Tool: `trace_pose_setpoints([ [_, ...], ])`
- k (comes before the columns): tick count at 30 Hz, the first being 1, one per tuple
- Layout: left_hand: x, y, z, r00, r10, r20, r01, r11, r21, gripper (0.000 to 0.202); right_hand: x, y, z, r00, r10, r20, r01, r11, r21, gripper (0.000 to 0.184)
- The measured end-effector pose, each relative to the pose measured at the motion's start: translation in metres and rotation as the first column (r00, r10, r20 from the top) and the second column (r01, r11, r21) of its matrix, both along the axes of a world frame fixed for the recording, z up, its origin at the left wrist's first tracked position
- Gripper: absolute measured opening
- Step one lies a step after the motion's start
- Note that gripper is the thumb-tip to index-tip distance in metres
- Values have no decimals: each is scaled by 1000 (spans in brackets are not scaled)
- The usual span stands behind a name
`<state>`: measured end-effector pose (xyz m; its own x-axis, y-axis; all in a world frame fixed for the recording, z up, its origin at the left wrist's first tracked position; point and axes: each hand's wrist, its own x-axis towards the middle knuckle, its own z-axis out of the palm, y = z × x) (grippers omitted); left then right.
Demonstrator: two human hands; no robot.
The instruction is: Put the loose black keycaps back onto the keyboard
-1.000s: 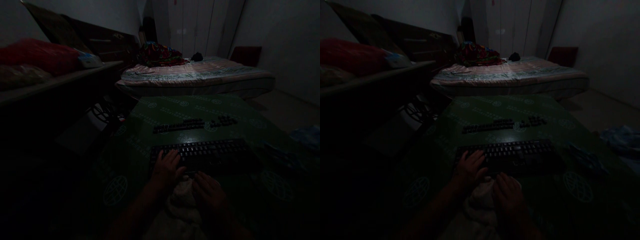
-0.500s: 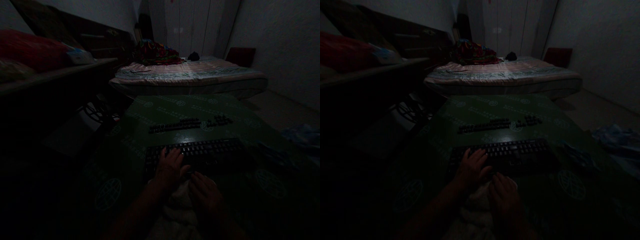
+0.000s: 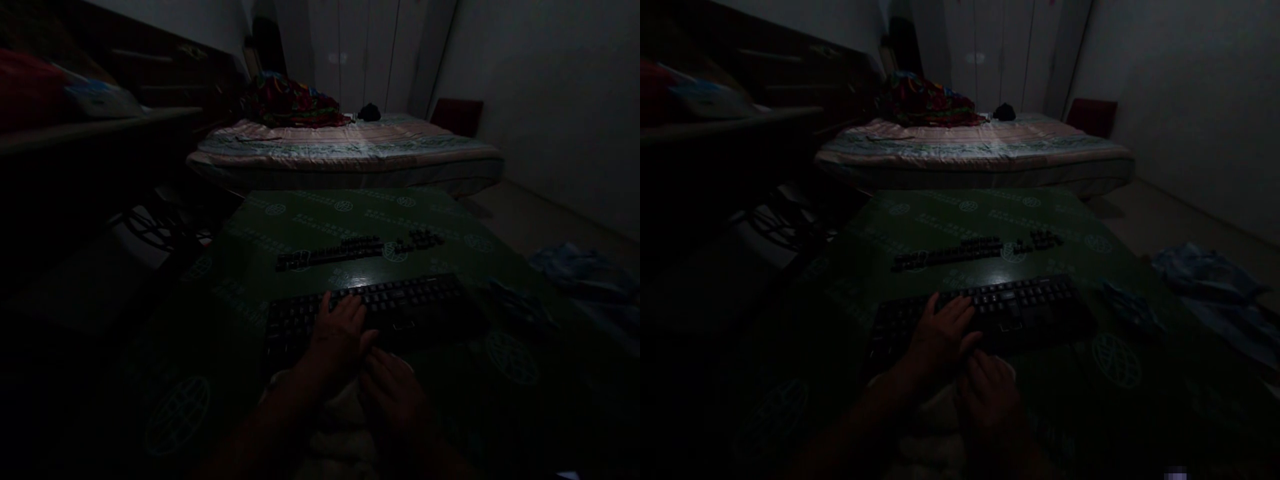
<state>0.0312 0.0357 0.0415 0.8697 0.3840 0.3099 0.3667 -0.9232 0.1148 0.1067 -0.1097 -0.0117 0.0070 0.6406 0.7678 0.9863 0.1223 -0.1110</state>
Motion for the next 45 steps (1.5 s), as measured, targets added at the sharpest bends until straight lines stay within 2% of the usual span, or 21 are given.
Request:
trace_pose_setpoints([
  [4, 8, -1, -1, 1000, 0, 27, -1, 1000, 16, 26, -2, 2, -1, 1000, 4, -18, -5, 1000, -19, 24],
  [9, 16, -2, -3, 999, -35, 17, 35, 999, 2, 28, -7, 4, -2, 993, -26, -117, 28, 999, 18, 24],
  [13, 20, -3, -2, 999, -43, 8, 43, 999, 1, 29, -8, 6, 2, 992, -11, -126, 14, 1000, 24, 25],
  [19, 44, -5, 3, 986, -159, -55, 160, 987, 5, 42, -8, 5, 4, 983, 21, -185, -19, 1000, 14, 23],
  [24, 59, -3, 1, 969, -209, -135, 207, 978, -32, 36, -5, 3, 5, 979, 41, -199, -46, 999, -21, 23],
  [29, 60, -2, 0, 971, -196, -138, 194, 981, -29, 37, -4, 2, 10, 981, 48, -186, -60, 997, -57, 26],
  [34, 58, -4, 5, 967, -212, -143, 212, 977, -12, 37, -4, 3, 14, 977, 52, -205, -59, 998, -28, 25],
  [40, 60, -4, 6, 971, -188, -147, 186, 982, -28, 40, -2, 4, 14, 987, 44, -155, -46, 999, -8, 26],
  [45, 62, -4, 9, 970, -181, -161, 173, 983, -63, 40, -4, 4, 12, 983, 22, -185, -23, 1000, -3, 25],
])
